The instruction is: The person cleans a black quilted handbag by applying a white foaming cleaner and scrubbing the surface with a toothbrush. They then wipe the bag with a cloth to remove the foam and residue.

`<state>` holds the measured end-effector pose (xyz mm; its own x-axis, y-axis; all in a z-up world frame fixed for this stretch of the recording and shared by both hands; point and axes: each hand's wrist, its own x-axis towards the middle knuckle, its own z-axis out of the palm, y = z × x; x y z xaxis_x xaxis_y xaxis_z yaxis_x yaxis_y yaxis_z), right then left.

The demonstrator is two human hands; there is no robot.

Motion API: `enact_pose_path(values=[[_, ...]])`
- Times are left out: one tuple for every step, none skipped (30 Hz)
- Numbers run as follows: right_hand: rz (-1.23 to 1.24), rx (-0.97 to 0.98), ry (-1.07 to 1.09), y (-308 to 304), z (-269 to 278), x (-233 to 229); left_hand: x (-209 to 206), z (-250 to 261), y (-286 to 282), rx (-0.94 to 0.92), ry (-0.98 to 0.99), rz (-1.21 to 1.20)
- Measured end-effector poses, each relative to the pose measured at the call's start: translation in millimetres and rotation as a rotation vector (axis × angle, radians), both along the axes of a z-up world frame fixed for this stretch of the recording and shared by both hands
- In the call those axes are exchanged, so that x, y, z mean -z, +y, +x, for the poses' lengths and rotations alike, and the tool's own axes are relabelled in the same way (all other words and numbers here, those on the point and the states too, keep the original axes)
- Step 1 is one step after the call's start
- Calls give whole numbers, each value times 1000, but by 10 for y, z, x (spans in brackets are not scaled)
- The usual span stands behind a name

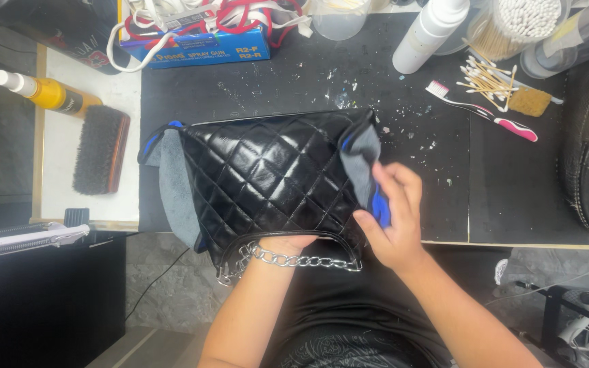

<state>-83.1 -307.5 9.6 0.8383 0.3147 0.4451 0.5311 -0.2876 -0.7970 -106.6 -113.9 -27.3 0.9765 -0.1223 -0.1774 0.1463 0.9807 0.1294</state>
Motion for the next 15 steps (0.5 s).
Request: enact_pose_path(values=[[-13,-24,18,-20,-39,-14,108,-9,2,-8,0,13],[-78,-85,-87,-25,-60,-25,219,-22,18,-18,-1,30],[-142,-145,-194,-21,-65,-31,338,-20,33,-26,-3,55],[-206,-206,-295,-23,-75,-37,456,-54,29,-29,0,75],[-254,-229,-353,-25,-68,-42,564,-91,40,-37,5,98],[-304,-249,-414,-23,-51,-54,658,-97,38,-39,2,125],[-353,-268,-476,-17,-29,-74,725,-101,29,-29,-5,159],[-381,-280,-470,-8,16,-97,761,-101,20,-14,-18,201],[-408,-291,-464,16,69,-125,763,-95,7,28,-61,313],[-435,-303,-461,44,138,-164,731,-75,17,91,-122,500],[-449,-223,-419,86,186,-206,670,-66,19,136,-219,745],[-463,-146,-374,138,209,-247,589,-81,-13,82,-133,504],[-477,-69,-328,186,240,-292,492,-104,-74,27,-48,263],[-467,-30,-299,225,291,-342,389,-99,-114,-28,31,22],[-457,8,-269,262,344,-390,292,-81,-111,-13,27,-28]])
